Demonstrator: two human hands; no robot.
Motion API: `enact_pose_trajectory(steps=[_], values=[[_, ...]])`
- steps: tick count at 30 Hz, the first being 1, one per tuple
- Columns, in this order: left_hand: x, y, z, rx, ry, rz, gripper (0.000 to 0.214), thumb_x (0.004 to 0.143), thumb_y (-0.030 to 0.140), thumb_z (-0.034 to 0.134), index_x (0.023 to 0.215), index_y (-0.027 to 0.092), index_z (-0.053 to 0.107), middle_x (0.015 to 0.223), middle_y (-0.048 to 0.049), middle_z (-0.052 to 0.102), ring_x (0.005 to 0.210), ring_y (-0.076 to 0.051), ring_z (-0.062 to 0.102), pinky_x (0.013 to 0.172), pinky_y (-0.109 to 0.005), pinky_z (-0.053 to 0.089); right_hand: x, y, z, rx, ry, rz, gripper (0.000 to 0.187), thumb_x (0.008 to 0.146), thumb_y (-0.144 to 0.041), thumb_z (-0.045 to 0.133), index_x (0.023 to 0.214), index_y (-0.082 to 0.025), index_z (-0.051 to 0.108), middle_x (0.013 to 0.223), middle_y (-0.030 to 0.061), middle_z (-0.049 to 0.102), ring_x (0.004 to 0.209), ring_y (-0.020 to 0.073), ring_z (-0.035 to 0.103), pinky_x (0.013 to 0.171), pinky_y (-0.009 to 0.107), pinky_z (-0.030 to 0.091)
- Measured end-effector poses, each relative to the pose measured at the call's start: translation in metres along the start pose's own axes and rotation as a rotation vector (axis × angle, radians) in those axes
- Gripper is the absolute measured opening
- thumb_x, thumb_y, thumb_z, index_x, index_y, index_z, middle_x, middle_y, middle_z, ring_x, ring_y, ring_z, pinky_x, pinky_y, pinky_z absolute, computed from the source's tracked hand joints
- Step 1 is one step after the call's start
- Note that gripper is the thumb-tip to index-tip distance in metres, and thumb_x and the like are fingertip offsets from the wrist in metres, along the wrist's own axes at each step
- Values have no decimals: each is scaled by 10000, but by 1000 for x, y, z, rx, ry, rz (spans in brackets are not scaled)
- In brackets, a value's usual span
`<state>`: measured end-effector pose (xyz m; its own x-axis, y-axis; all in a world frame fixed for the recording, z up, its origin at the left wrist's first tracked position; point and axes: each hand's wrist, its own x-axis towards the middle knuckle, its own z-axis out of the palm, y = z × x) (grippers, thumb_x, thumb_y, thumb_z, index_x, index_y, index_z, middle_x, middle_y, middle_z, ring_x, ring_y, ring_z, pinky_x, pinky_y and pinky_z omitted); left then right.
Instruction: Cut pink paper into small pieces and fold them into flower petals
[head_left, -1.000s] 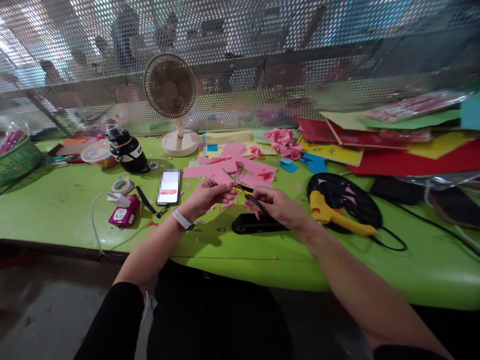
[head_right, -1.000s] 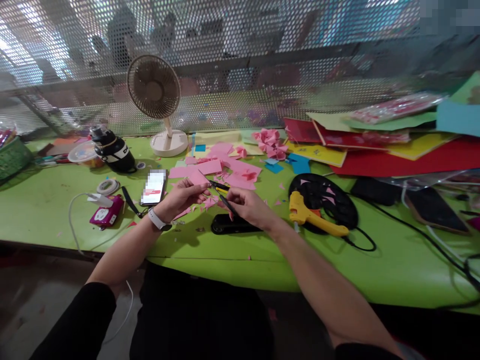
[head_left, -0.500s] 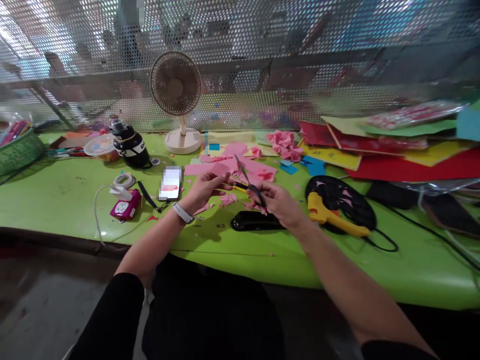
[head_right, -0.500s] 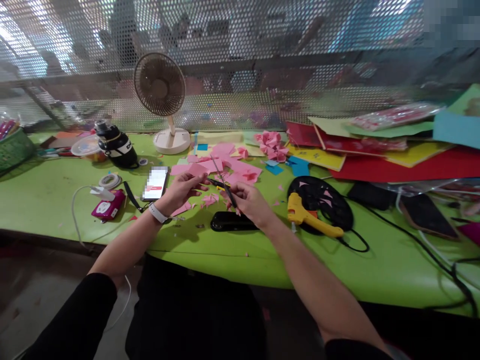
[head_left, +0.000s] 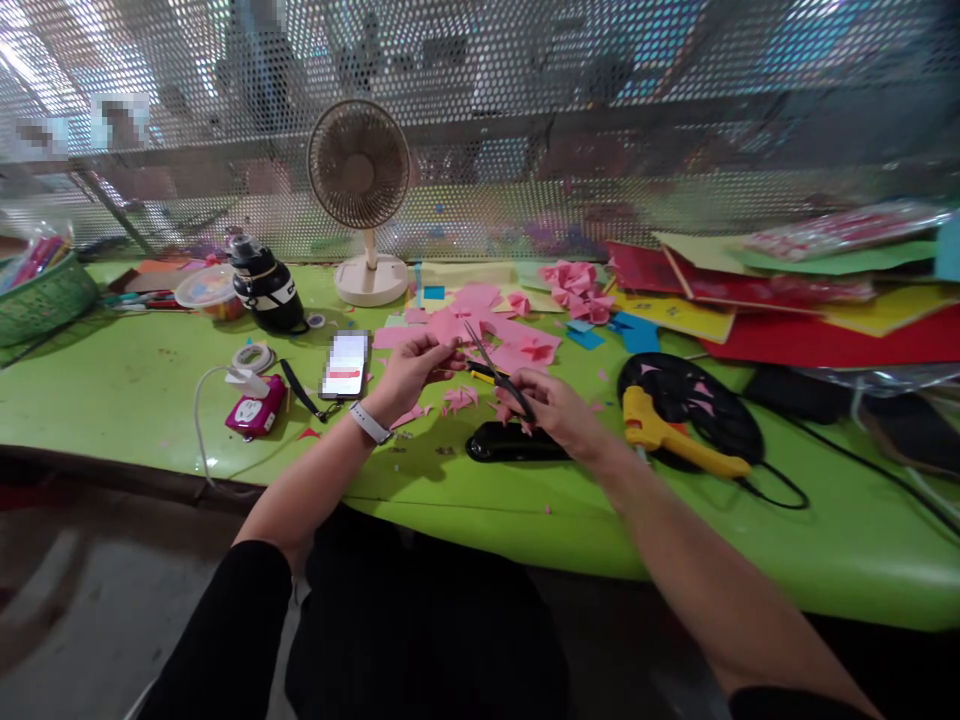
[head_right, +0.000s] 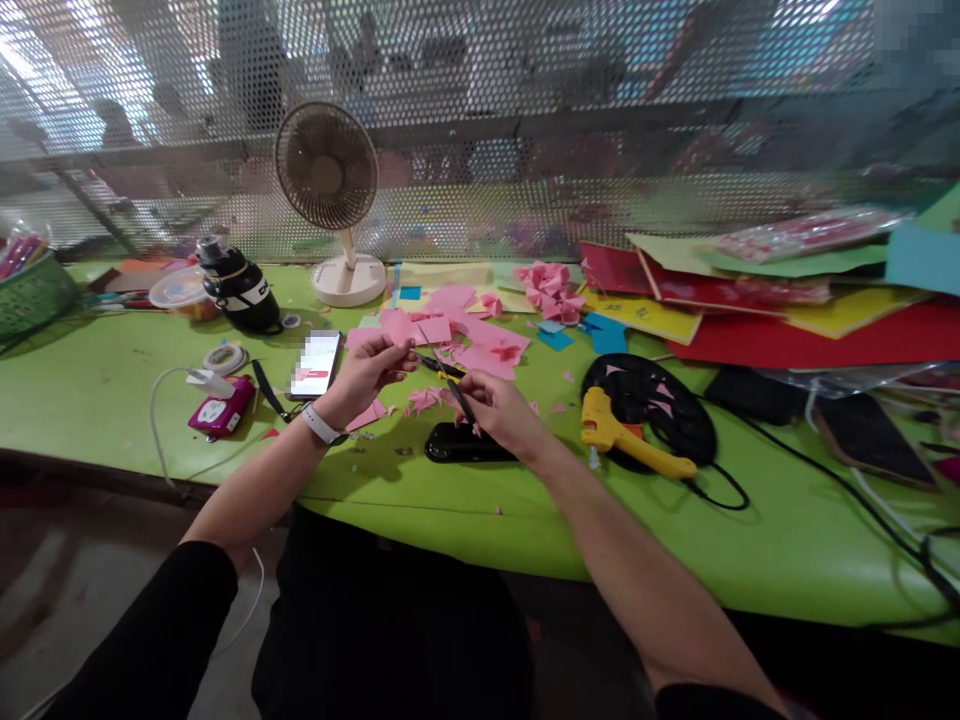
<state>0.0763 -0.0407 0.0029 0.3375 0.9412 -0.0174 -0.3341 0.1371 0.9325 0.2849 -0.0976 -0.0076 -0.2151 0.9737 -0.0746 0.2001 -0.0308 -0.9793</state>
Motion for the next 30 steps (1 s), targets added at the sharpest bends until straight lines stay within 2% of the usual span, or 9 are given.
enact_pose_trajectory(steps=[10, 19, 23, 30], values=[[-8, -1, 11, -23, -3, -33, 283, 759, 301, 824, 803, 115, 615, 799, -38, 747, 651, -75, 691, 619, -177, 502, -5, -8, 5, -53, 33, -18, 527, 632, -643, 799, 783, -202, 553, 625, 3, 633, 550, 128, 539, 484, 253, 380], [-7, 0, 10, -25, -18, -53, 256, 761, 272, 824, 832, 105, 645, 747, -38, 735, 633, -86, 686, 651, -206, 525, -6, -10, 5, -60, 21, -35, 519, 647, -643, 790, 787, -205, 550, 631, 6, 635, 540, 131, 540, 458, 249, 347], [-9, 4, 12, -38, -2, -67, 233, 778, 241, 810, 773, 111, 617, 717, -30, 724, 619, -81, 679, 682, -214, 534, -6, -11, 5, -65, 25, -57, 521, 654, -659, 777, 777, -205, 551, 621, 5, 629, 529, 133, 540, 442, 246, 337], [-7, 5, 11, -54, -4, -86, 180, 805, 194, 783, 790, 105, 628, 707, -32, 721, 620, -82, 679, 688, -214, 536, -4, -5, 4, -53, 19, -62, 508, 661, -640, 788, 760, -201, 552, 591, 0, 631, 524, 134, 556, 477, 251, 374]])
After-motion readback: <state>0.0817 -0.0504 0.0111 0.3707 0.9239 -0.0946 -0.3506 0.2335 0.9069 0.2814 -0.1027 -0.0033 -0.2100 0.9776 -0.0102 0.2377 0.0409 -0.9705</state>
